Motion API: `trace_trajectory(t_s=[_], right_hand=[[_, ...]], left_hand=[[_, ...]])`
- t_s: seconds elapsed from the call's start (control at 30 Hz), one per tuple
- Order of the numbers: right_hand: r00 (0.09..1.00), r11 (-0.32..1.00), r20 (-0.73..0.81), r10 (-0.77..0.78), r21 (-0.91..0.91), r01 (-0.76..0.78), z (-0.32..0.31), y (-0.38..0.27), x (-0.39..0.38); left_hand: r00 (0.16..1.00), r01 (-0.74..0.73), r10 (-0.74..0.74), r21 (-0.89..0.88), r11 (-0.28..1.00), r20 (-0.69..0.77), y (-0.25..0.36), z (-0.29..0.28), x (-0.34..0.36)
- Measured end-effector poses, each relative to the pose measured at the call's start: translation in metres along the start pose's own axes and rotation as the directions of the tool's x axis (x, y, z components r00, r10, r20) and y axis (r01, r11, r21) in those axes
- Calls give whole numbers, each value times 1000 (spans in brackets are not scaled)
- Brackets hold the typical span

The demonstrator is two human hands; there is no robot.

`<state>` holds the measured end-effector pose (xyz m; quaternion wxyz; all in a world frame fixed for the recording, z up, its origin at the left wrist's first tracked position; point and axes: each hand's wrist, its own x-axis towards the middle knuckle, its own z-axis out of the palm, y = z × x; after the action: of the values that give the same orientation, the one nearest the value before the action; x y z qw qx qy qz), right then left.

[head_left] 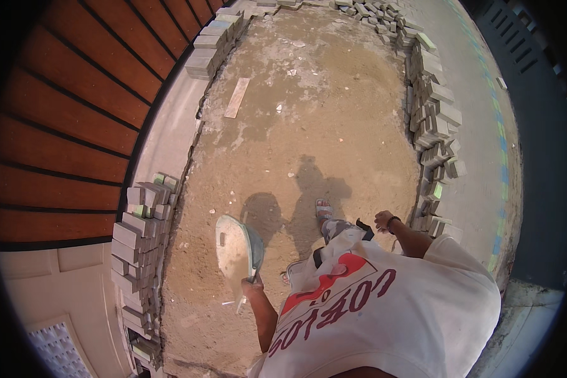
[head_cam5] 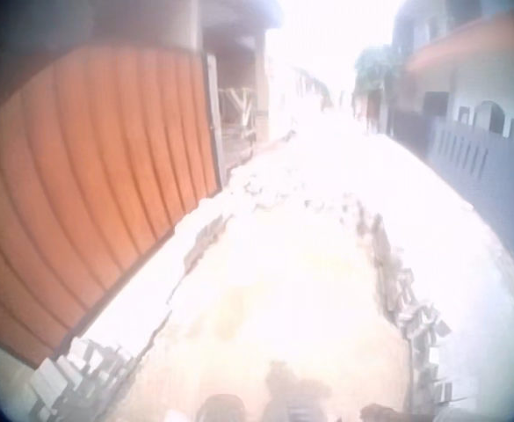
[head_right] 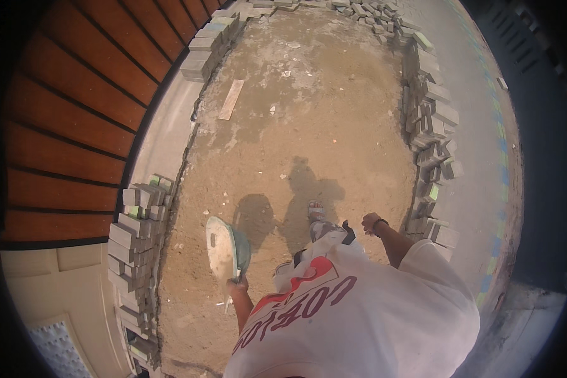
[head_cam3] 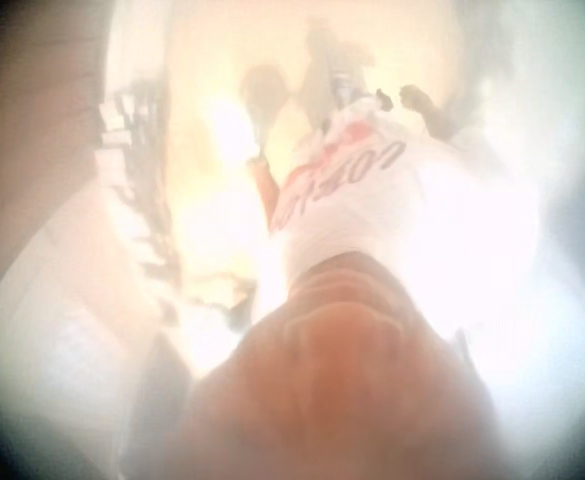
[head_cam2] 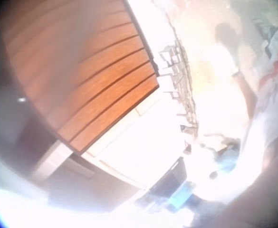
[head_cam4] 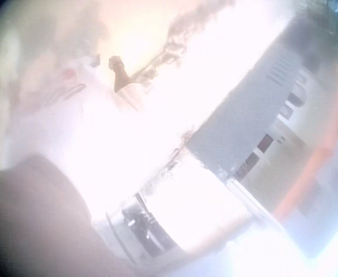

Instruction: The person carries a headpan filled with sand to a construction area and pours it onto a prepared ground surface. They then use a straight wooden plank to spread and level the sand within a brick-lined perimeter.

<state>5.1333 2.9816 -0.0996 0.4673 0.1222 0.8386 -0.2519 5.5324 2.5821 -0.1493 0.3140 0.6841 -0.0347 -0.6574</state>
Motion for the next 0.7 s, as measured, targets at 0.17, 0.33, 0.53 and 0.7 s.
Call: trace_trajectory(t_s=[0.17, 0.33, 0.53, 0.7], right_hand=[[999, 960, -1, 35, 277, -34, -109, -21, 94], [998, 750, -20, -56, 659, 55, -146, -110, 122], [967, 808, 102, -235, 574, 136, -95, -264, 29], [892, 736, 398, -215, 666, -120, -53, -372, 0]], left_hand=[[997, 53, -40, -240, 969, 59, 19, 132, -45], [986, -97, 100, -25, 995, 135, 3, 257, -100], [926, -272, 201, 194, 943, 319, -28, 372, -141], [711, -591, 321, 283, 755, 626, -48, 443, -95]])
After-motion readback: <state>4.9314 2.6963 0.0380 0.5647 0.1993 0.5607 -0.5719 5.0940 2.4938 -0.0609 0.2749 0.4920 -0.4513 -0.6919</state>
